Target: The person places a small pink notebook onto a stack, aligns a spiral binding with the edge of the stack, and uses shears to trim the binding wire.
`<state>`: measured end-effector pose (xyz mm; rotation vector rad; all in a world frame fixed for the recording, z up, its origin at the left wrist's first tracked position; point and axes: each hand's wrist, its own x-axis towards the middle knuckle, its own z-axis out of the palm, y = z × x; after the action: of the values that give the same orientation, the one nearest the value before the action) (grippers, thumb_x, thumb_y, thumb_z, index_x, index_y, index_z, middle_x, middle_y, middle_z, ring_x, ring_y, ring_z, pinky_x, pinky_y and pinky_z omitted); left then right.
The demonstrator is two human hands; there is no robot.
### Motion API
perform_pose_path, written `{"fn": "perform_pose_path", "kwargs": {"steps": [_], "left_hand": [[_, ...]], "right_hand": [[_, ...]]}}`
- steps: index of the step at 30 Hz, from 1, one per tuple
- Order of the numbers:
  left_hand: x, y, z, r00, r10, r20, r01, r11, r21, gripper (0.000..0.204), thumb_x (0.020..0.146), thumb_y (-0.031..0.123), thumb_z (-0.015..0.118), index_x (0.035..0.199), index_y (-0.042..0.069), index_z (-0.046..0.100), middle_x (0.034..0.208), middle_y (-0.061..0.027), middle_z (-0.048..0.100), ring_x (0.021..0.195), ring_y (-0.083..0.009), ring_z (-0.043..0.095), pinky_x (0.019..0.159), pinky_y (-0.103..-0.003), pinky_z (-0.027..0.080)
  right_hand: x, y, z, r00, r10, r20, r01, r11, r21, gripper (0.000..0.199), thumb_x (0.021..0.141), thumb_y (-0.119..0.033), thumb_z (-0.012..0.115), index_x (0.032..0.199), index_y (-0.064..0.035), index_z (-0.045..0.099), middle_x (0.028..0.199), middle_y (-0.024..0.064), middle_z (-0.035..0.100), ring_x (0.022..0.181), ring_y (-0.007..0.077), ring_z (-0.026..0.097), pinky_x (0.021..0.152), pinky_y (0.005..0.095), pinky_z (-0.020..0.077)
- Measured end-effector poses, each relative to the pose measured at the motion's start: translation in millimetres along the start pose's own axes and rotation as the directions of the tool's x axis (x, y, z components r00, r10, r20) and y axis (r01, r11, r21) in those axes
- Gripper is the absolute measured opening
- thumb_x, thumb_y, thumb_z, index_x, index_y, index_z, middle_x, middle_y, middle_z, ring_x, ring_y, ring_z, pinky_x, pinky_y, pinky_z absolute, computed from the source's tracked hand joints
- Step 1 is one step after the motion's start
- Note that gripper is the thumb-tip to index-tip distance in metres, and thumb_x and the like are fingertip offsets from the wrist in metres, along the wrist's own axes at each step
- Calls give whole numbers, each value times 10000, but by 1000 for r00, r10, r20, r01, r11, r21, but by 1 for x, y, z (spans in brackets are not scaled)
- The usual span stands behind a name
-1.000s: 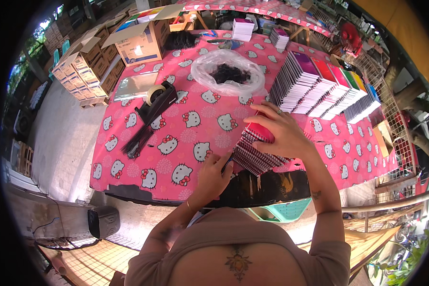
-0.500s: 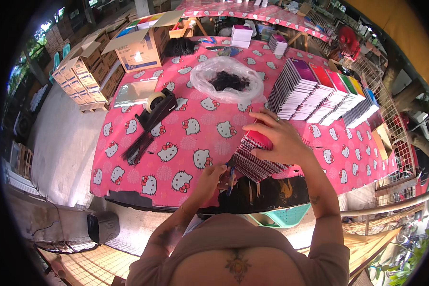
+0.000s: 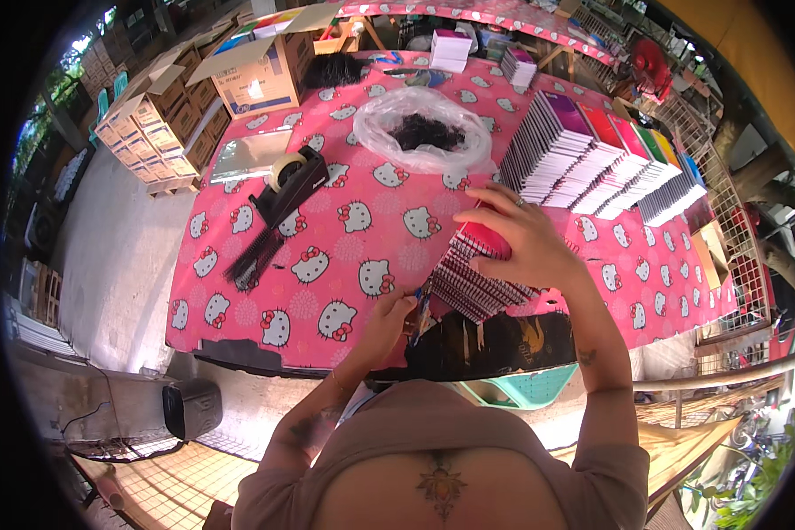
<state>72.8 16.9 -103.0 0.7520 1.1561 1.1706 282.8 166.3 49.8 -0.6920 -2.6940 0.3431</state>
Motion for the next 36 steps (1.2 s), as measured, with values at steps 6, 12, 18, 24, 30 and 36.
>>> {"fn": "perform_pose_path", "kwargs": {"steps": [6, 12, 18, 24, 30, 36], "left_hand": [[0, 0, 3, 997, -58, 58, 66, 989, -134, 310, 1019, 272, 455, 1095, 12, 605, 942, -86, 692, 831, -171, 709, 692, -285, 556], [7, -3, 7, 996, -85, 24, 88, 978, -191, 322, 1017, 298, 481, 1041, 3, 606, 931, -91, 688, 807, -174, 703, 680, -287, 560], [11, -10, 7, 999, 40, -27, -32, 972, 232, 310, 1021, 222, 473, 1124, -29, 622, 934, -113, 675, 767, -202, 688, 690, -327, 573], [3, -11, 6, 997, -74, -20, 69, 983, -172, 328, 1020, 228, 458, 1141, -19, 638, 901, -88, 672, 765, -191, 686, 663, -308, 551], [8, -12, 1, 998, -63, 22, 65, 995, -80, 349, 1017, 255, 461, 1132, -22, 637, 882, -86, 672, 766, -193, 688, 687, -344, 564], [4, -10, 8, 946, 324, -2, -232, 682, 694, 343, 1015, 284, 487, 1062, -16, 645, 864, -77, 684, 788, -199, 697, 704, -341, 554]], "right_hand": [[0, -5, -1, 1000, 18, 9, -18, 1000, -12, 573, 756, -332, 749, 1303, -236, 607, 1456, 112, 470, 1376, 355, 410, 1086, 516, 373], [1, -4, -1, 1000, 25, 13, -24, 1000, -14, 569, 756, -331, 749, 1299, -237, 608, 1461, 112, 466, 1376, 356, 412, 1085, 512, 376], [1, -6, 0, 1000, 18, 8, -18, 1000, -15, 572, 751, -325, 749, 1297, -229, 610, 1455, 108, 472, 1373, 346, 416, 1078, 508, 387], [2, -6, -1, 1000, 13, 3, -13, 1000, -27, 568, 742, -322, 752, 1286, -224, 619, 1446, 103, 479, 1372, 338, 416, 1065, 496, 405], [2, -6, -1, 1000, 18, 9, -18, 999, -40, 566, 744, -331, 751, 1284, -224, 620, 1454, 104, 474, 1378, 341, 409, 1066, 496, 404], [1, -6, -1, 999, 30, 19, -29, 999, -30, 567, 751, -341, 746, 1291, -229, 614, 1463, 107, 468, 1386, 350, 396, 1078, 507, 390]]}}
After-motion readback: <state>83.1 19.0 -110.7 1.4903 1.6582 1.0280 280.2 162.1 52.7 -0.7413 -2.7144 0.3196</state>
